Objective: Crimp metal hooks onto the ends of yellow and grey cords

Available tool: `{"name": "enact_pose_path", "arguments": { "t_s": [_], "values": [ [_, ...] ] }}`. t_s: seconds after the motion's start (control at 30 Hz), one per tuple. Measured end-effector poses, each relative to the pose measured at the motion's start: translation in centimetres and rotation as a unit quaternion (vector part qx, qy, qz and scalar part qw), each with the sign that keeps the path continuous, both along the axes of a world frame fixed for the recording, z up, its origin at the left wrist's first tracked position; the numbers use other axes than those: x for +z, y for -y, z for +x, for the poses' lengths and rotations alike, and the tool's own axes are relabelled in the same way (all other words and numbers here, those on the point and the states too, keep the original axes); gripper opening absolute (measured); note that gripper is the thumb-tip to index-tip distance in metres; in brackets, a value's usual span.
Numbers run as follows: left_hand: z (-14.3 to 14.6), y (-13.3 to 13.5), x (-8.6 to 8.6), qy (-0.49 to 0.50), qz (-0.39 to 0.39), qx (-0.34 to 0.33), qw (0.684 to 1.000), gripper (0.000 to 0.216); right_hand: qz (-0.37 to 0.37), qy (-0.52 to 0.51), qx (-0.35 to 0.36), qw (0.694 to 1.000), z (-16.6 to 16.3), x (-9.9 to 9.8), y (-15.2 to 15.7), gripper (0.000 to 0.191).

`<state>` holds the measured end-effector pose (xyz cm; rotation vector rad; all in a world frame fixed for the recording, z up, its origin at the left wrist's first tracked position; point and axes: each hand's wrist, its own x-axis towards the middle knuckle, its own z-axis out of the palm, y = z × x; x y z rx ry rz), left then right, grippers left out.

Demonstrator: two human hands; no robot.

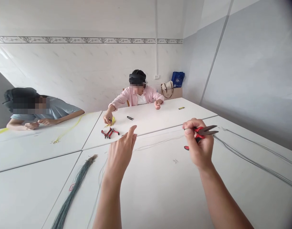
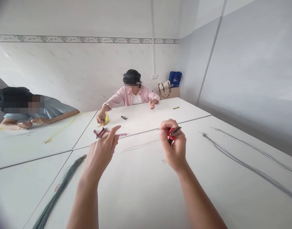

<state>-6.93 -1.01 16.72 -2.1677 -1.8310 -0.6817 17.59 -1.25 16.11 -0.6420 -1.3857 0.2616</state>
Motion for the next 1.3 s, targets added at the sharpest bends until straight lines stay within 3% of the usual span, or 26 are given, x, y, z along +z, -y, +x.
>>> {"name": "enact_pose_path", "arguments": {
  "t_s": [0.07, 0.13, 0.2, 0.27, 0.3, 0.33, 0.37, 0.43, 0.53, 0.6, 0.7, 0.77, 0.83, 0.93, 1.1, 1.3],
  "values": [
    [0.3, 0.4, 0.1, 0.091, -0.104, -0.006, 0.990, 0.042, 0.005, -0.025, -0.028, 0.999, 0.1, 0.1, -0.2, 0.018],
    [0.2, 1.1, 0.4, 0.186, -0.240, -0.119, 0.945, 0.047, -0.010, -0.048, -0.063, 0.997, 0.3, 0.1, -0.4, 0.019],
    [-0.2, 1.9, 0.7, 0.251, -0.390, -0.296, 0.835, 0.057, -0.041, -0.061, -0.087, 0.993, 0.4, 0.0, -0.8, 0.019],
    [-0.8, 2.6, 0.7, 0.304, -0.465, -0.470, 0.686, 0.064, -0.076, -0.055, -0.082, 0.992, 0.6, -0.1, -1.2, 0.018],
    [-1.0, 2.8, 0.7, 0.344, -0.450, -0.538, 0.624, 0.065, -0.087, -0.044, -0.070, 0.993, 0.6, -0.2, -1.3, 0.017],
    [-1.2, 3.0, 0.7, 0.395, -0.400, -0.585, 0.584, 0.065, -0.094, -0.029, -0.055, 0.994, 0.5, -0.2, -1.5, 0.016],
    [-1.2, 3.1, 0.7, 0.456, -0.320, -0.606, 0.568, 0.062, -0.099, -0.011, -0.036, 0.994, 0.4, -0.3, -1.5, 0.015],
    [-0.8, 3.2, 1.0, 0.575, -0.114, -0.553, 0.592, 0.055, -0.103, 0.032, 0.007, 0.994, -0.1, -0.4, -1.4, 0.014],
    [0.5, 2.8, 1.7, 0.629, 0.102, -0.373, 0.674, 0.048, -0.098, 0.109, 0.072, 0.987, -1.3, -0.5, -0.7, 0.013],
    [1.6, 2.5, 1.9, 0.561, 0.150, -0.312, 0.752, 0.048, -0.086, 0.155, 0.105, 0.979, -2.2, -0.5, 0.0, 0.013],
    [3.1, 2.4, 1.6, 0.328, 0.170, -0.274, 0.888, 0.044, -0.072, 0.194, 0.128, 0.970, -3.2, -0.6, 0.7, 0.015],
    [3.9, 2.5, 1.2, 0.182, 0.131, -0.257, 0.940, 0.039, -0.061, 0.195, 0.118, 0.972, -3.4, -0.5, 1.0, 0.015],
    [4.4, 2.7, 0.9, 0.120, 0.068, -0.254, 0.957, 0.034, -0.051, 0.183, 0.099, 0.977, -3.2, -0.4, 1.0, 0.014],
    [4.7, 2.9, 0.4, 0.133, 0.030, -0.225, 0.965, 0.028, -0.058, 0.164, 0.079, 0.982, -2.8, -0.2, 1.1, 0.013],
    [4.8, 2.9, -0.1, 0.222, 0.123, -0.214, 0.943, 0.009, -0.091, 0.155, 0.099, 0.979, -2.9, 0.2, 1.5, 0.013],
    [4.8, 3.1, 0.2, 0.287, 0.156, -0.227, 0.917, 0.011, -0.137, 0.145, 0.143, 0.969, -2.9, 0.5, 1.8, 0.012]
  ]
}}
